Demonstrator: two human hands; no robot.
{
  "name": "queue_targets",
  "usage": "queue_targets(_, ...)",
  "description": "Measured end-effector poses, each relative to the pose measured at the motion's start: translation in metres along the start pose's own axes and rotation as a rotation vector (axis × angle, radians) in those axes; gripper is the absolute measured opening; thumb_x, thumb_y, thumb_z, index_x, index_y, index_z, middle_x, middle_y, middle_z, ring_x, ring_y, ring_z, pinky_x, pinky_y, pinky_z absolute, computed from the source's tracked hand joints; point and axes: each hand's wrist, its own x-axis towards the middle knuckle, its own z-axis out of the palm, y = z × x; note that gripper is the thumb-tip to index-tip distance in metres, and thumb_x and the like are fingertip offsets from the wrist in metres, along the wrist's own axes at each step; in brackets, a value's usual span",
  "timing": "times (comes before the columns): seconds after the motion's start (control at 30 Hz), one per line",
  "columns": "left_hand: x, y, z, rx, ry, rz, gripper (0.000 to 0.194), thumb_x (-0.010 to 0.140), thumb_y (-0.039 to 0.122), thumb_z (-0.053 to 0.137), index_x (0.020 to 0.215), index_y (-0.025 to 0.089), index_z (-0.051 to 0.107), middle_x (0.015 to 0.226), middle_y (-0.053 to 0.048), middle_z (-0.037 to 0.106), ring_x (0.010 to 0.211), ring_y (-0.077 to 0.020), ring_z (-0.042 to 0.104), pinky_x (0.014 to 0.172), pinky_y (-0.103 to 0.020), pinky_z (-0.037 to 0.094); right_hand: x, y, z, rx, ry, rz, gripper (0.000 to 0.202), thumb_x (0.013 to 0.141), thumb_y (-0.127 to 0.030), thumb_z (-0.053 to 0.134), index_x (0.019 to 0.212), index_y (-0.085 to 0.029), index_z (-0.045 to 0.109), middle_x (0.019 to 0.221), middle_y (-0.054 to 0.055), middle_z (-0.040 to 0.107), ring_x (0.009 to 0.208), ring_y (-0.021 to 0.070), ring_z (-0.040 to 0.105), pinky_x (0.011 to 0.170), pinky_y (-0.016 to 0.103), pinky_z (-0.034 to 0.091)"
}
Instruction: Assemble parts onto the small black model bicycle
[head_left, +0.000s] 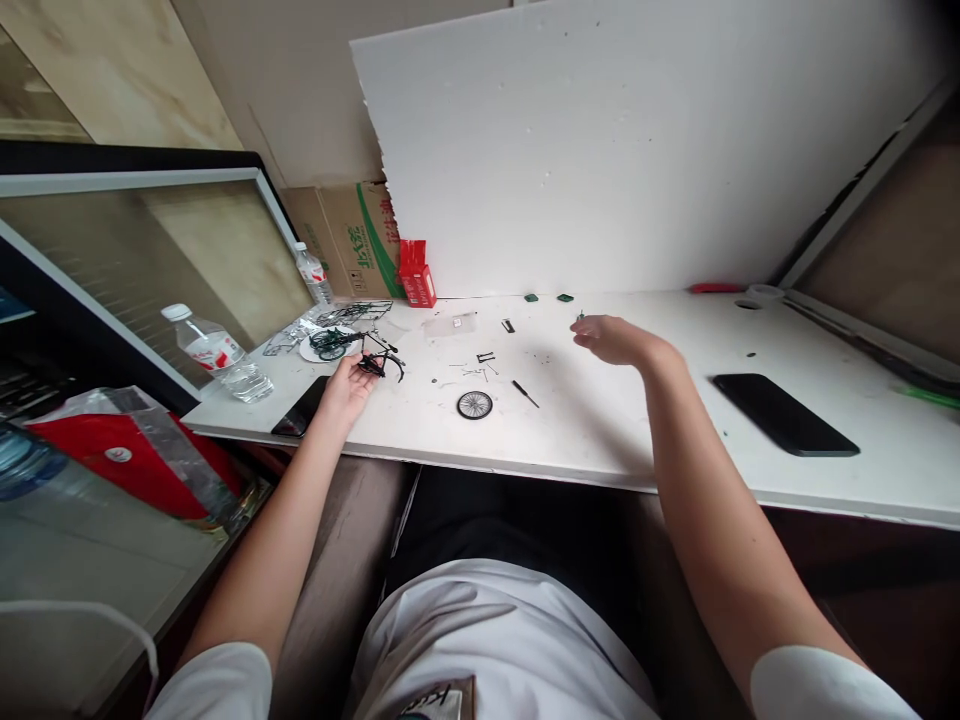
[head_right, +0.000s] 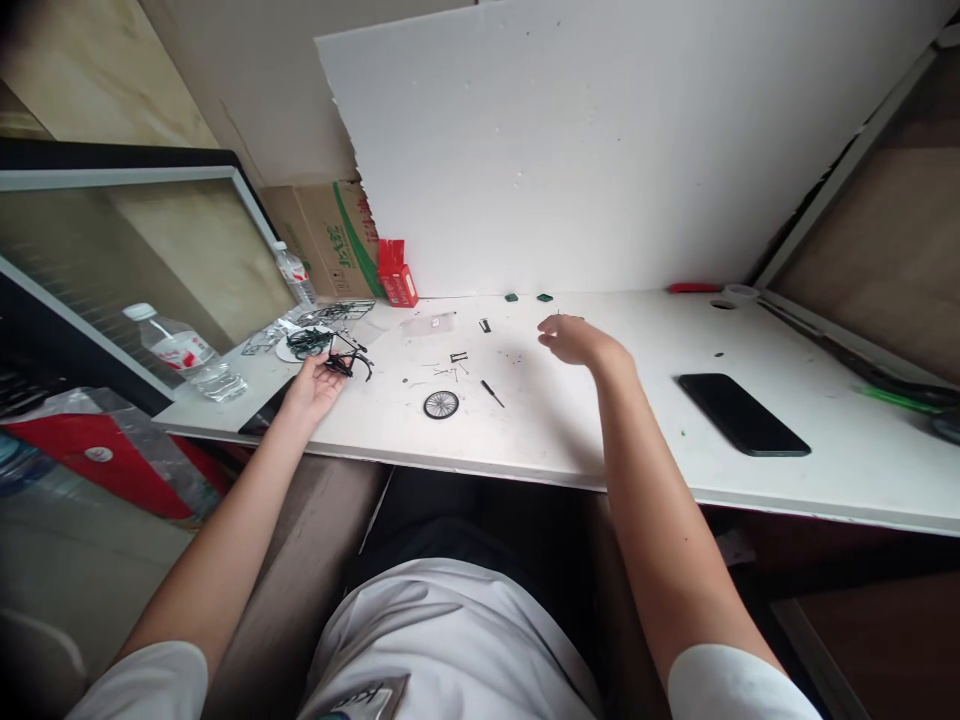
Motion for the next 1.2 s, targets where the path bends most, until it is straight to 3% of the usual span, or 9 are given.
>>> queue_targets(0.07, 0.002, -0.004, -0.003, -0.015, -0.008, -0.005, 0.009, 0.093, 0.011, 0.063, 0.098, 0.012, 0.07, 0.087, -0.006, 0.077, 0.086, -0.0159, 0.078, 0.083, -0.024, 0.061, 0.0, -0.034, 0.022, 0.025, -0.056, -0.04, 0.051, 0.108, -0.033, 0.048, 0.156, -0.02, 0.059, 0.162, 0.016, 0.056, 0.142, 0.0367, 0.062, 0.115, 0.053, 0.054)
queue_targets(0.2, 0.006, -0.013, -0.008, -0.026, -0.033, -0.011, 0.009, 0.092, 0.01, 0.065, 0.099, 0.012, 0.07, 0.088, -0.006, 0.078, 0.086, -0.0155, 0.078, 0.084, -0.024, 0.06, -0.008, -0.097, 0.075, 0.101, -0.098, -0.362, 0.061, 0.111, -0.041, 0.045, 0.166, -0.015, 0.045, 0.174, 0.018, 0.039, 0.163, 0.0347, 0.035, 0.133, 0.051, 0.033)
queue_targets(0.37, 0.009, -0.018, -0.012, -0.008, -0.075, -0.014, 0.015, 0.087, 0.011, 0.074, 0.101, 0.013, 0.071, 0.089, -0.006, 0.078, 0.087, -0.0159, 0.078, 0.088, -0.025, 0.06, -0.015, -0.124, 0.119, 0.088, -0.221, -0.523, 0.076, 0.108, -0.064, 0.046, 0.169, -0.019, 0.039, 0.178, 0.015, 0.03, 0.17, 0.0364, 0.013, 0.135, 0.056, 0.026)
queue_targets(0.53, 0.007, -0.019, -0.012, 0.028, -0.096, 0.001, 0.013, 0.087, 0.012, 0.073, 0.1, 0.013, 0.072, 0.091, -0.007, 0.079, 0.088, -0.0163, 0.079, 0.087, -0.025, 0.06, -0.013, -0.118, 0.116, 0.154, -0.238, -0.498, 0.073, 0.106, -0.056, 0.058, 0.164, -0.015, 0.043, 0.163, 0.024, 0.052, 0.154, 0.0383, 0.048, 0.126, 0.051, 0.041)
queue_targets(0.67, 0.005, -0.02, -0.011, 0.039, -0.11, 0.012, 0.012, 0.089, 0.012, 0.069, 0.1, 0.011, 0.074, 0.095, -0.01, 0.08, 0.089, -0.0171, 0.079, 0.085, -0.026, 0.061, -0.01, -0.112, 0.11, 0.323, -0.193, -0.461, 0.065, 0.104, -0.04, 0.064, 0.162, -0.019, 0.042, 0.144, 0.021, 0.067, 0.131, 0.0342, 0.066, 0.111, 0.049, 0.053)
queue_targets(0.73, 0.005, -0.02, -0.012, 0.035, -0.099, 0.017, 0.011, 0.089, 0.011, 0.068, 0.099, 0.012, 0.074, 0.094, -0.009, 0.079, 0.089, -0.0169, 0.078, 0.085, -0.026, 0.061, -0.006, -0.106, 0.11, 0.407, -0.118, -0.473, 0.062, 0.103, -0.026, 0.058, 0.162, -0.021, 0.041, 0.139, 0.018, 0.07, 0.126, 0.031, 0.067, 0.107, 0.048, 0.054)
queue_targets(0.9, 0.007, -0.02, -0.013, 0.042, -0.092, 0.01, 0.012, 0.088, 0.012, 0.07, 0.1, 0.012, 0.074, 0.091, -0.008, 0.078, 0.088, -0.0166, 0.078, 0.087, -0.026, 0.06, 0.007, -0.085, 0.106, 0.459, 0.096, -0.441, 0.083, 0.085, 0.003, 0.048, 0.164, -0.02, 0.04, 0.134, 0.015, 0.069, 0.126, 0.0282, 0.064, 0.106, 0.047, 0.054)
queue_targets(1.03, 0.007, -0.021, -0.015, 0.053, -0.094, 0.01, 0.012, 0.088, 0.013, 0.071, 0.1, 0.012, 0.073, 0.091, -0.008, 0.078, 0.088, -0.0167, 0.078, 0.089, -0.027, 0.06, 0.005, -0.084, 0.101, 0.284, -0.001, -0.324, 0.058, 0.09, 0.003, 0.051, 0.143, -0.015, 0.066, 0.134, 0.019, 0.068, 0.119, 0.0293, 0.065, 0.103, 0.041, 0.054)
queue_targets(1.2, 0.006, -0.021, -0.014, 0.05, -0.096, 0.013, 0.011, 0.088, 0.013, 0.071, 0.099, 0.012, 0.073, 0.091, -0.008, 0.078, 0.089, -0.017, 0.078, 0.092, -0.028, 0.06, -0.002, -0.098, 0.106, 0.038, -0.069, -0.31, 0.043, 0.104, -0.011, 0.049, 0.141, -0.016, 0.071, 0.14, 0.02, 0.065, 0.125, 0.0328, 0.06, 0.105, 0.041, 0.051)
